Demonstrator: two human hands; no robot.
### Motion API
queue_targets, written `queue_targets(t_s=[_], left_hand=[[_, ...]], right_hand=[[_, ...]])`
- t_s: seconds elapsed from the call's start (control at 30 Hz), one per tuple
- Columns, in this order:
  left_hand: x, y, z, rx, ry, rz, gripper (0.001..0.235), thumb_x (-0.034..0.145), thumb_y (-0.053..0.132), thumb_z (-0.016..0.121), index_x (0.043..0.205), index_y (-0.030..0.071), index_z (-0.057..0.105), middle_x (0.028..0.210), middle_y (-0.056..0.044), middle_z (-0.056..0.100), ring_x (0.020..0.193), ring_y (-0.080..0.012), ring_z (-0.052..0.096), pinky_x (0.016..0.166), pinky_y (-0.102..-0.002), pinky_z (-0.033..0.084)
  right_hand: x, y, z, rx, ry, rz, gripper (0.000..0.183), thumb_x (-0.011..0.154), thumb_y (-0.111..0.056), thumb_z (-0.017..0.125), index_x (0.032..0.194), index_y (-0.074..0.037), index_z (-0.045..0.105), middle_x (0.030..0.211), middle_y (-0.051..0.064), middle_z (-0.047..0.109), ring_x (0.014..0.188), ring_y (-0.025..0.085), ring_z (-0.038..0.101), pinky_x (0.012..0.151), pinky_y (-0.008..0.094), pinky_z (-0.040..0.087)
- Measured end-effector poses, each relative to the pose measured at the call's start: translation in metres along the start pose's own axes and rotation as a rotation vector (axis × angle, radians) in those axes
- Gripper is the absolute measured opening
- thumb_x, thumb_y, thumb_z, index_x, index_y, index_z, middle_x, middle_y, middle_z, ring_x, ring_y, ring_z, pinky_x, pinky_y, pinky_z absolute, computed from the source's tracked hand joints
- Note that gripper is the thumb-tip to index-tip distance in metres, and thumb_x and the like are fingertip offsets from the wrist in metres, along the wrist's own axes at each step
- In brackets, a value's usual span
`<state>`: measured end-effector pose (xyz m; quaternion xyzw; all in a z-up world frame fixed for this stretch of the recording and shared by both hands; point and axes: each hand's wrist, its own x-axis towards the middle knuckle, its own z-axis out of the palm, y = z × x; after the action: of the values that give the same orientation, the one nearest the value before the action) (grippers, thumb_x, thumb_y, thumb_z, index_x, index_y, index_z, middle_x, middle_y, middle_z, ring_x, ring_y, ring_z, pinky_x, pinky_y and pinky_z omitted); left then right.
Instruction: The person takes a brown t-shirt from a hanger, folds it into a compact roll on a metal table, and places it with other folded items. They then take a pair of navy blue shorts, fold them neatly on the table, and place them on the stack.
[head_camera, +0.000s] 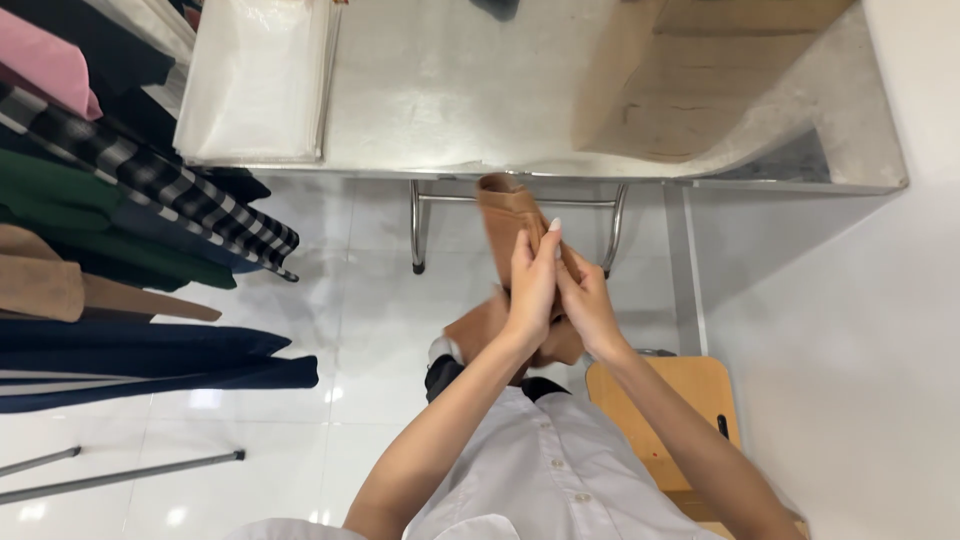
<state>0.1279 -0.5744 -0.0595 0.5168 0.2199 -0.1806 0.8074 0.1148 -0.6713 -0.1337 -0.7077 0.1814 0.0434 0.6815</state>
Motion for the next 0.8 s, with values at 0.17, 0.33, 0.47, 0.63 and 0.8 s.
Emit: queue_targets(t_s=[0.17,0.33,0.47,0.63,0.8], left_hand=[[-0.050,0.050,0.006,0.115,-0.126,-0.042,0.093,0.093,0.050,0.058,0.160,0.004,0.015,0.167,-0.017,0.018,0.155,-0.0285,0.017,0.124,-0.044,0.016],[-0.044,0.032,-0.002,0.172,-0.165,0.086,0.069,0.101,0.048,0.051,0.155,0.007,0.038,0.160,-0.016,0.040,0.149,-0.0278,0.035,0.119,-0.044,0.031],[-0.024,0.015,-0.023,0.033,-0.201,-0.094,0.059,0.101,0.053,0.050,0.139,0.009,0.038,0.119,-0.007,0.040,0.098,-0.0196,0.034,0.079,-0.034,0.029],[-0.024,0.027,-0.025,0.000,-0.145,-0.175,0.086,0.097,0.056,0.054,0.161,0.007,0.022,0.155,-0.026,0.043,0.139,-0.0337,0.049,0.110,-0.045,0.043],[0.012,0.008,-0.039,0.154,-0.361,-0.125,0.078,0.099,0.063,0.048,0.140,-0.003,0.046,0.120,-0.017,0.051,0.103,-0.0233,0.064,0.091,-0.043,0.060]], right_hand=[[-0.032,-0.046,0.014,-0.070,-0.110,-0.159,0.033,0.107,-0.031,0.054,0.123,-0.011,0.073,0.117,0.002,0.074,0.116,0.012,0.060,0.106,0.036,0.047],[-0.017,-0.016,0.000,-0.064,-0.089,-0.215,0.032,0.110,-0.031,0.049,0.120,-0.013,0.074,0.116,0.000,0.073,0.115,0.009,0.056,0.107,0.035,0.045],[-0.029,-0.028,0.001,-0.181,-0.197,-0.323,0.040,0.104,-0.028,0.056,0.140,-0.010,0.061,0.141,0.010,0.061,0.133,0.020,0.050,0.113,0.040,0.040],[-0.040,-0.035,0.002,-0.183,-0.200,-0.388,0.062,0.093,-0.020,0.074,0.150,-0.009,0.050,0.149,0.014,0.054,0.138,0.024,0.046,0.115,0.041,0.037],[-0.029,-0.033,-0.009,-0.034,-0.208,-0.420,0.064,0.086,-0.006,0.077,0.146,-0.003,0.053,0.142,0.017,0.060,0.126,0.020,0.057,0.107,0.039,0.048]])
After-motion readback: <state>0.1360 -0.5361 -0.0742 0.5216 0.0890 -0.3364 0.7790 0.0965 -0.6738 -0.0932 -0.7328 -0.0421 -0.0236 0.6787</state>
